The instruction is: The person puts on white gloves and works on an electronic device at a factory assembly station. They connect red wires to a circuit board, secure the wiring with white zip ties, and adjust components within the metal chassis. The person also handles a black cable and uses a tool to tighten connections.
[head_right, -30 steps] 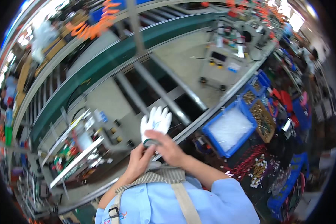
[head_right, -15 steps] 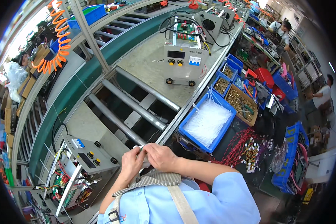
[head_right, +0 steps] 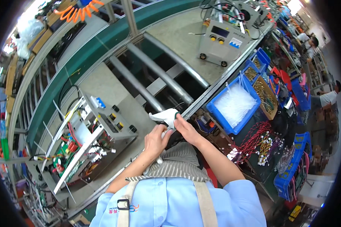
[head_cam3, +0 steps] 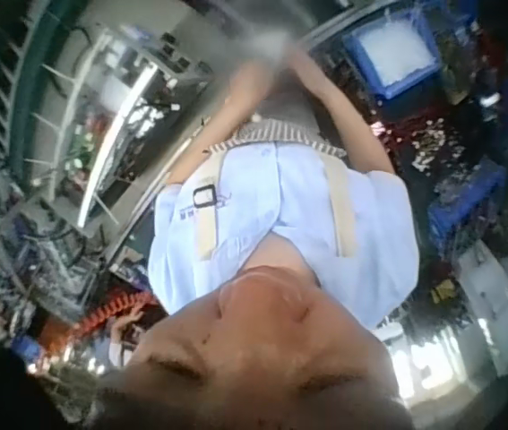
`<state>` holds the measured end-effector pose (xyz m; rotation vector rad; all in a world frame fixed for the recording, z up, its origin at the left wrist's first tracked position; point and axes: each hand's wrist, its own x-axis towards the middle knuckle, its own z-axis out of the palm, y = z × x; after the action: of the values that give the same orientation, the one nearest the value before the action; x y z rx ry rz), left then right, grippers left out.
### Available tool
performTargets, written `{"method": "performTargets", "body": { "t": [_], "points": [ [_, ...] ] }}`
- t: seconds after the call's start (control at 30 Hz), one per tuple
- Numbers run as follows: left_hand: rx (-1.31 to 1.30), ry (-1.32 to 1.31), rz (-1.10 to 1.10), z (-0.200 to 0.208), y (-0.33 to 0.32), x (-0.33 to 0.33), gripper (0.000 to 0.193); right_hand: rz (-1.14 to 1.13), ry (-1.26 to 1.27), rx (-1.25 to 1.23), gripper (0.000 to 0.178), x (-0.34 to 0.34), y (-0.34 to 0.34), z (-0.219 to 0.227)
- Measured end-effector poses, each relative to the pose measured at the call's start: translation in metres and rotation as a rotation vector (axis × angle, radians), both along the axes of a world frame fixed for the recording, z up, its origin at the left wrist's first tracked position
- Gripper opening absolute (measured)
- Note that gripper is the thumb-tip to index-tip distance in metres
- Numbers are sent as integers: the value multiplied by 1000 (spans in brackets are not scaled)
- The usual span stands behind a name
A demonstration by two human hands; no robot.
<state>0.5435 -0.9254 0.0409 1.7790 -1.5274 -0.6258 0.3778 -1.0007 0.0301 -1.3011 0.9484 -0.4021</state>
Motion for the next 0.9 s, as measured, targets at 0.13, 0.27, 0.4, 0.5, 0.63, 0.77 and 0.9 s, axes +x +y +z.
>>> {"method": "performTargets", "body": {
  "t": [0.13, 0.27, 0.4, 0.5, 0.63, 0.77, 0.9],
  "points": [
    [83, -159, -42, -2, -5, -8, 16, 178, -2, -180, 71, 1, 26, -4],
    [-84, -40, -20, -4, -13, -18, 15, 431, 144, -44, 68, -6, -12, 1],
    [39, -91, -185, 1, -17, -40, 13, 285, -307, 515, 96, -18, -86, 25],
    [82, -128, -171, 10, -39, -53, 10, 91, -421, 688, 98, -28, -101, 68],
    [26, 229, -130, 7, -61, -68, 11, -140, -759, 684, 58, -38, -118, 41],
    [82, 633, -168, 16, -71, -66, 15, -180, -977, 646, 58, -31, -118, 50],
    [14, 369, -62, 14, -69, -61, 16, -92, -837, 496, 58, -10, -105, 43]
  ]
}}
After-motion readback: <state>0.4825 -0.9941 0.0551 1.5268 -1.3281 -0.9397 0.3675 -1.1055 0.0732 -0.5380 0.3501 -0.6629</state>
